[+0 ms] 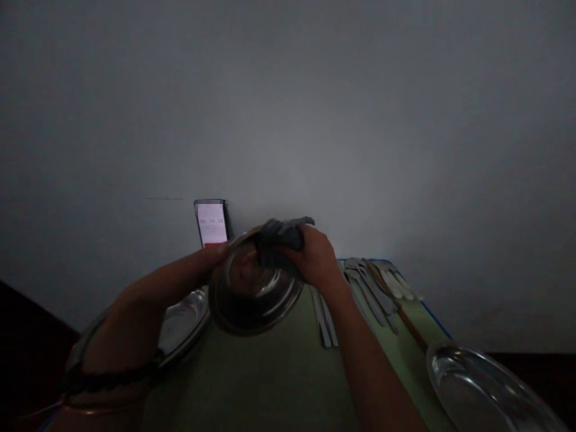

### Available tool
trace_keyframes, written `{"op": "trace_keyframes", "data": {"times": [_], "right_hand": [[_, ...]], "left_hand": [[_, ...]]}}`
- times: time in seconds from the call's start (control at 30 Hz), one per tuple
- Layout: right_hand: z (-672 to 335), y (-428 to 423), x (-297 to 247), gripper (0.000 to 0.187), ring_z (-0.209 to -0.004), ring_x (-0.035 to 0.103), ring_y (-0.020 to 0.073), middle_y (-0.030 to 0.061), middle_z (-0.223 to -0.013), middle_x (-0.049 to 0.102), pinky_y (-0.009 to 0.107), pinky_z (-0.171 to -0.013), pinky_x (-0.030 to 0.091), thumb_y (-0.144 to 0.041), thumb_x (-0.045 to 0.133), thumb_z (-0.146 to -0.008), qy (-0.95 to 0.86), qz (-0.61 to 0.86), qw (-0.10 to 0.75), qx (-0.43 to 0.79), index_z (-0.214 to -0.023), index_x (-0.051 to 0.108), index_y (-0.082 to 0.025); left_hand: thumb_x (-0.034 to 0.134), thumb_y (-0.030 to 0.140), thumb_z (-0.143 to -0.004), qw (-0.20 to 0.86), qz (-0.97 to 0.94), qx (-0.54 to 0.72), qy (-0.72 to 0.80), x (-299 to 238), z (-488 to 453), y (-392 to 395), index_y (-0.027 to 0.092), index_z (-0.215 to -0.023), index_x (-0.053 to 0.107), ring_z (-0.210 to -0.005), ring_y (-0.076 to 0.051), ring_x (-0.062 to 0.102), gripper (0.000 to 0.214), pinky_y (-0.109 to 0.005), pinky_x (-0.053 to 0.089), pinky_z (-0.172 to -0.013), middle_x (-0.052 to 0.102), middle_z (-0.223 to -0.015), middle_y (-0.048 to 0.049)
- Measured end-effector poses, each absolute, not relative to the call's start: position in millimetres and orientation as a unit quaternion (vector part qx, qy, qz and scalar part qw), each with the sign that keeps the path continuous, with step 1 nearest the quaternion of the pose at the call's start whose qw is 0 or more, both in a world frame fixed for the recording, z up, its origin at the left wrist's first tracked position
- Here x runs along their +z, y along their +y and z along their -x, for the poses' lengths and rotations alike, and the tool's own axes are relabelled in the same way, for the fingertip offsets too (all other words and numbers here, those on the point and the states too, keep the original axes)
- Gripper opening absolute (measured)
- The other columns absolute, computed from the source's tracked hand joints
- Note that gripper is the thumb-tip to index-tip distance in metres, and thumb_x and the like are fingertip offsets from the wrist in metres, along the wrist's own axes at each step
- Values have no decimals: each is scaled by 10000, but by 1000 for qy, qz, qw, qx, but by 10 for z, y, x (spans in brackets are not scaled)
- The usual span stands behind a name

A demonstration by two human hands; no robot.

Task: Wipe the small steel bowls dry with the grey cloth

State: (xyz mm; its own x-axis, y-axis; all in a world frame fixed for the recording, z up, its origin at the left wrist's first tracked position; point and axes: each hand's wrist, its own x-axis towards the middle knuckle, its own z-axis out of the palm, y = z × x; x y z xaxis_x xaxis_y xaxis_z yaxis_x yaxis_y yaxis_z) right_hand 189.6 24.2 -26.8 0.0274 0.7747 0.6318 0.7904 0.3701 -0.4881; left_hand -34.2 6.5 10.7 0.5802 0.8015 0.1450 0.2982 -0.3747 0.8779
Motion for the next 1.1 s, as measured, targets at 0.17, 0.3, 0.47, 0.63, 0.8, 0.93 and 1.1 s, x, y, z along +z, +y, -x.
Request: {"op": "trace_keyframes", "data": {"times": [0.17, 0.3, 0.47, 0.63, 0.8, 0.93, 1.1], "right_hand": [[-1792, 180, -203, 306, -746, 601, 227, 79, -799, 658, 330, -650, 441, -484, 653, -738, -700, 529, 470, -96, -792, 594, -189], [-1712, 226, -284, 399, -724, 620, 240, 83, -792, 678, 336, -630, 450, -575, 593, -754, -592, 590, 549, -14, -850, 596, -188], [-1551, 292, -422, 441, -856, 684, 265, 118, -897, 728, 361, -708, 512, -562, 510, -813, -570, 556, 552, 246, -907, 670, -162], [-1693, 314, -434, 359, -855, 677, 273, 132, -915, 725, 375, -710, 507, -473, 589, -787, -627, 574, 497, 173, -907, 672, -145], [-1851, 267, -322, 363, -724, 622, 249, 118, -808, 687, 352, -633, 464, -525, 631, -745, -660, 596, 456, -37, -809, 643, -168], [-1800, 200, -235, 421, -720, 600, 242, 100, -787, 671, 341, -630, 440, -605, 579, -754, -638, 575, 503, -97, -796, 622, -188], [-1721, 225, -291, 503, -704, 649, 266, 106, -724, 693, 322, -572, 432, -657, 474, -796, -567, 627, 533, 41, -752, 643, -185]], "left_hand": [[543, 481, -836, 451, -776, 258, 359, 167, 309, 56, 240, -1088, 659, -1043, -265, 619, 368, -404, 448, -939, 708, -1093, -30], [619, 368, -805, 460, -753, 338, 327, 200, 249, 49, 213, -1193, 604, -1059, -261, 617, 418, -409, 458, -941, 702, -1104, -51], [744, 342, -702, 432, -706, 485, 284, 170, 207, 72, 193, -1378, 383, -1138, -272, 578, 780, -362, 478, -927, 613, -1271, -102], [485, 561, -845, 480, -704, 403, 334, 109, 299, 120, 313, -1389, 383, -1125, -293, 583, 606, -387, 505, -851, 576, -1318, -88], [503, 540, -847, 427, -776, 289, 364, 162, 269, 51, 249, -1265, 556, -1044, -276, 607, 511, -412, 467, -898, 676, -1132, -73], [498, 524, -855, 425, -776, 323, 337, 215, 202, 11, 205, -1159, 629, -1018, -277, 612, 460, -423, 465, -913, 702, -1043, -62], [526, 525, -846, 415, -722, 448, 324, 205, 88, 52, 211, -1274, 537, -1141, -292, 566, 531, -411, 464, -932, 648, -1212, -81]]}}
